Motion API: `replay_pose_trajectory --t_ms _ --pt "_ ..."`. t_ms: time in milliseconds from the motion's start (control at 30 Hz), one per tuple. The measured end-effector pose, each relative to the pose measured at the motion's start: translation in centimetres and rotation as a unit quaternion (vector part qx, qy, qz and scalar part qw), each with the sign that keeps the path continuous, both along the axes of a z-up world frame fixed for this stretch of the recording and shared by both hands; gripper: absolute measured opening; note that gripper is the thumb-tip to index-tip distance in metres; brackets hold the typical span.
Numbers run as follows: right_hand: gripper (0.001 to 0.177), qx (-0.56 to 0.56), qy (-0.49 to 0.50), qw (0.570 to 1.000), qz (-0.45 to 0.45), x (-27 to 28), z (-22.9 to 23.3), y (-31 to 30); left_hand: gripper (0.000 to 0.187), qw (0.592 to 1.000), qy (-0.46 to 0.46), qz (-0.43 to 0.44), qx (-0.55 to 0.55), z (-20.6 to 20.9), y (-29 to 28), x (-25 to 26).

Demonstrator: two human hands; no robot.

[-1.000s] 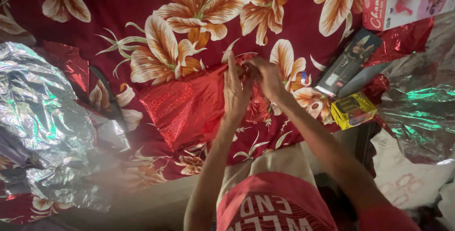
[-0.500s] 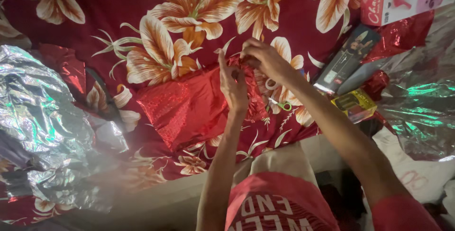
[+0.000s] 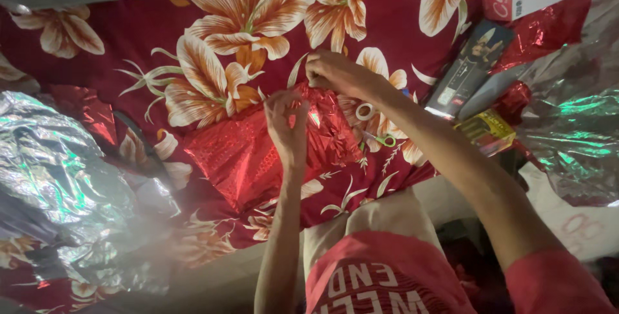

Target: The person wraps a small rectangular box with red metallic wrapping paper on a floral tablecloth. They fold the paper edges, crease the sides, and smooth the surface to form a neat package. The wrapped gift is set aside, and the person then handles a silver sheet and a small pink box.

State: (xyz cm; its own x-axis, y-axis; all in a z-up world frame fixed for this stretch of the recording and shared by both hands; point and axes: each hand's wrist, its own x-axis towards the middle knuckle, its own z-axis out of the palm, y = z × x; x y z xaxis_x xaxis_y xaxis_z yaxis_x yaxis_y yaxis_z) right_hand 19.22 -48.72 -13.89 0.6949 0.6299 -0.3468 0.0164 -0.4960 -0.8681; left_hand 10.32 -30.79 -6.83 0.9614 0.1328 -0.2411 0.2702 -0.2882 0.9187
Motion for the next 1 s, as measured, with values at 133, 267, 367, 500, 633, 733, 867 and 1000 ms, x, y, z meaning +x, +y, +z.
replay_pose_trajectory --t_ms 133,267,367,500,633,733,867,1000 --pt "0.019 0.009 0.004 1.0 -0.001 0.3 -0.9 0.0 0.011 0.988 0.102 -0.096 -0.063 0.3 0.3 1.9" --pt "0.014 0.016 0.042 0.999 0.017 1.0 -3.9 0.4 0.006 0.97 0.169 -0.171 -0.033 -1.3 0.8 3.9" --pt "0.008 0.044 0.023 0.999 0.015 0.8 -5.4 0.9 0.008 0.961 0.157 -0.225 -0.01 -2.6 1.2 5.0" --pt "0.008 -0.011 0.105 0.994 0.01 0.9 -5.6 1.0 0.011 0.958 0.125 -0.258 -0.019 -3.5 0.5 5.6" --pt "0.012 -0.018 0.089 0.995 0.036 1.5 -5.6 0.9 0.01 0.951 0.143 -0.274 0.027 -3.9 0.4 5.6" --pt "0.015 -0.011 0.068 0.996 0.051 1.5 -6.1 0.8 0.007 0.954 0.108 -0.278 0.025 -4.4 0.4 5.4" --pt "0.013 -0.016 0.107 0.994 0.022 1.2 -6.7 1.0 0.005 0.954 0.094 -0.277 0.07 -4.8 0.0 4.4" --pt "0.014 -0.013 0.138 0.99 0.016 1.3 -7.1 0.7 0.007 0.941 0.047 -0.296 0.158 -5.3 -0.6 3.6"
